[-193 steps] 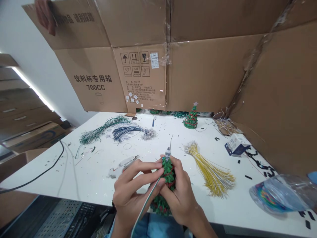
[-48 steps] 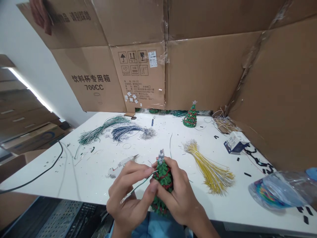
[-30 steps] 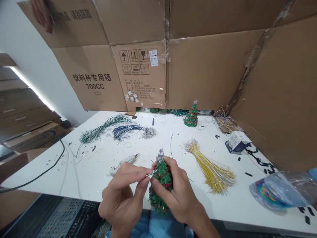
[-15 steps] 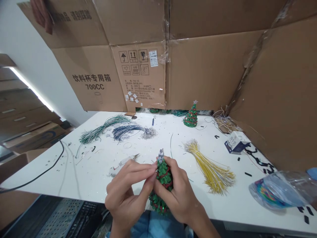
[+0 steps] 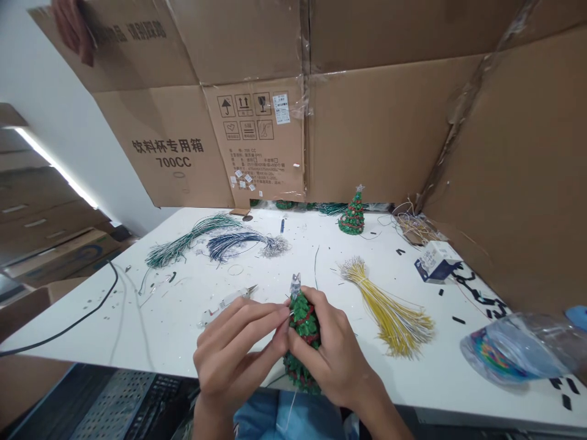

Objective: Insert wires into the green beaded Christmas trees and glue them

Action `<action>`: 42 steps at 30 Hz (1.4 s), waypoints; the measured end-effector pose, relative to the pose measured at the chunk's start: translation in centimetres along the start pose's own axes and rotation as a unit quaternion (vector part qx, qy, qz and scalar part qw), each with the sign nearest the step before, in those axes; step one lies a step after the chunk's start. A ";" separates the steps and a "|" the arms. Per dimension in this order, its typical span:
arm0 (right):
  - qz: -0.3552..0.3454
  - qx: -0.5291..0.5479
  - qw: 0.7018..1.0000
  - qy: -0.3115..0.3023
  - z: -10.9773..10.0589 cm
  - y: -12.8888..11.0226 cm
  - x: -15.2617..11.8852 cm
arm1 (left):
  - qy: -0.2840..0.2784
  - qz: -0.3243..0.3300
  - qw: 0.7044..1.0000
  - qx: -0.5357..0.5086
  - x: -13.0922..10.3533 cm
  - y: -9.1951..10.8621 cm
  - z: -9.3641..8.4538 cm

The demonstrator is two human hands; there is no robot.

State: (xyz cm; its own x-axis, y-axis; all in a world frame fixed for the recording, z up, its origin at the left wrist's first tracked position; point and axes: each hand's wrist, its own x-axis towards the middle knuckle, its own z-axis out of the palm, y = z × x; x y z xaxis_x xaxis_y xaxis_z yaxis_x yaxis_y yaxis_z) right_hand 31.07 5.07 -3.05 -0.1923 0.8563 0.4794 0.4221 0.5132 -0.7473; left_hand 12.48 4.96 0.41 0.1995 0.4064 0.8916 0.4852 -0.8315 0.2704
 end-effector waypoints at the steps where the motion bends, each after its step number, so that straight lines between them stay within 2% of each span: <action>1: 0.004 -0.006 1.000 -0.005 -0.1 0.0 0.0 | -0.011 0.005 1.000 0.005 -0.2 -0.2 -0.2; 12: -0.007 -0.031 0.998 -0.053 -0.8 -0.6 0.5 | -0.064 -0.004 0.998 0.026 0.2 -0.7 -1.1; 21: 0.050 0.010 0.993 -0.109 -0.7 -0.9 0.8 | -0.117 -0.028 0.992 0.025 -0.1 -1.3 -1.6; 35: 0.058 -0.021 0.990 -0.130 -1.0 -0.6 0.3 | -0.108 0.002 0.994 0.014 -0.5 -2.1 -1.9; 42: 0.084 -0.004 0.986 -0.147 -1.6 -0.6 0.5 | -0.089 0.024 0.994 0.049 -0.7 -2.1 -1.6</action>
State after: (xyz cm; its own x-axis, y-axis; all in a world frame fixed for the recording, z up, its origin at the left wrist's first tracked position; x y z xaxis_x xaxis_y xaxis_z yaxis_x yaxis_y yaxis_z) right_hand 32.12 5.13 -1.68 -0.3675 0.9095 0.1943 0.4761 0.3635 -0.8007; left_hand 9.97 5.84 -0.22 0.3689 0.4345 0.8217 0.5499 -0.8147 0.1839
